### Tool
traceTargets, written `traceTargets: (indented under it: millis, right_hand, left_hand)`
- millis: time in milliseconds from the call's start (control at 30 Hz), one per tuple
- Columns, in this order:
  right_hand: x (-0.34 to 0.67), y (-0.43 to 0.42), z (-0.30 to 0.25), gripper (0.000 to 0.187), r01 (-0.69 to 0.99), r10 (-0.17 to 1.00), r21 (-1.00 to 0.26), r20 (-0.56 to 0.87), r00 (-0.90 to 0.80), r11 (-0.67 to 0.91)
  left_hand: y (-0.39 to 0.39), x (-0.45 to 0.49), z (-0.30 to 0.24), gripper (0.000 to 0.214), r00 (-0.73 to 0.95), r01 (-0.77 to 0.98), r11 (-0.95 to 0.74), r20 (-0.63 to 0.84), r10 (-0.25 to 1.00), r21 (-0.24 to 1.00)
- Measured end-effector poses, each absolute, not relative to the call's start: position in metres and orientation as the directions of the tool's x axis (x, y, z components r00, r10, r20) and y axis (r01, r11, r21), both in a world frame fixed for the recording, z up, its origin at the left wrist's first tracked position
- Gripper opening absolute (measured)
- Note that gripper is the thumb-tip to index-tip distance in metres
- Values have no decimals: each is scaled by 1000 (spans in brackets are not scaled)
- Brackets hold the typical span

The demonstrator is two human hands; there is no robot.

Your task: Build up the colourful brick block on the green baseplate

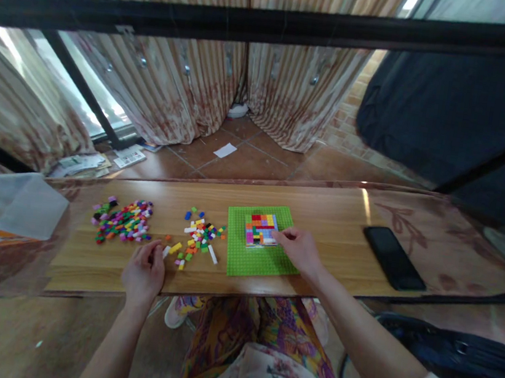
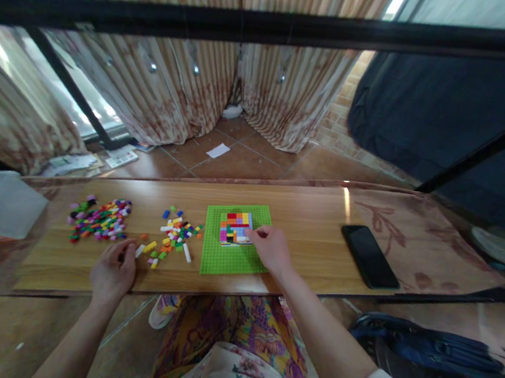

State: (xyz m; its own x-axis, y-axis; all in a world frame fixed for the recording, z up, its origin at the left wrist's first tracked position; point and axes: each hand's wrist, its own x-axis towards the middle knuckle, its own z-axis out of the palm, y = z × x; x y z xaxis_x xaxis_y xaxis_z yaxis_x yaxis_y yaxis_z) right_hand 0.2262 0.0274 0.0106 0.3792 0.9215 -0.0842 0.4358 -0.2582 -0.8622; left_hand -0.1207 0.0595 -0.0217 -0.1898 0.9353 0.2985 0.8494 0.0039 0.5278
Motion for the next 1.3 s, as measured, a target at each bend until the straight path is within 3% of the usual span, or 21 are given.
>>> traceTargets:
  millis: [200,367,533,633,733,800,867,933,1067,1200,1300]
  right_hand:
    - [225,-1,7,44,184,868,-965,-74,492,-186]
    - [222,-29,7,42,203,891,-955,-110,440,-218]
    - [223,-46,7,41,232,897,-946,-109,429,-226]
    - [226,-51,6,40,250,906,-943,-101,411,-219]
    - [222,-56,5,39,274,917,-941,-81,391,-199]
    - [211,-59,5,36,288,931,-941,-63,359,-175]
    - [194,-62,8,33,290,952,-948,-38,304,-131]
    - [174,-63,13,31,297,974,-951,-14,227,-83]
    - [150,-58,25,35,384,994,-923,55,97,13]
    - [157,-53,31,28,425,980,-905,101,171,19]
    - [173,-51,31,26,440,973,-898,129,190,33]
  left_hand:
    - [43,-138,-16,34,-37,771,-119,231,972,626]
    - [37,-131,-11,35,-37,784,-97,202,979,613]
    - [43,-116,-7,23,-40,822,-66,173,984,566]
    - [46,-114,-7,20,-118,788,-15,175,978,615]
    - [43,-110,-1,21,-293,598,77,128,948,798]
    - [35,-99,6,26,-361,343,127,5,933,931]
    - [21,-80,16,35,-313,39,170,-150,938,985]
    - [5,-54,26,40,-194,-151,256,-283,939,955]
    - [-21,-1,39,36,83,-308,458,-455,886,834]
    - [-24,36,41,35,241,-386,542,-486,840,746]
    - [-18,52,42,33,273,-366,543,-470,839,756]
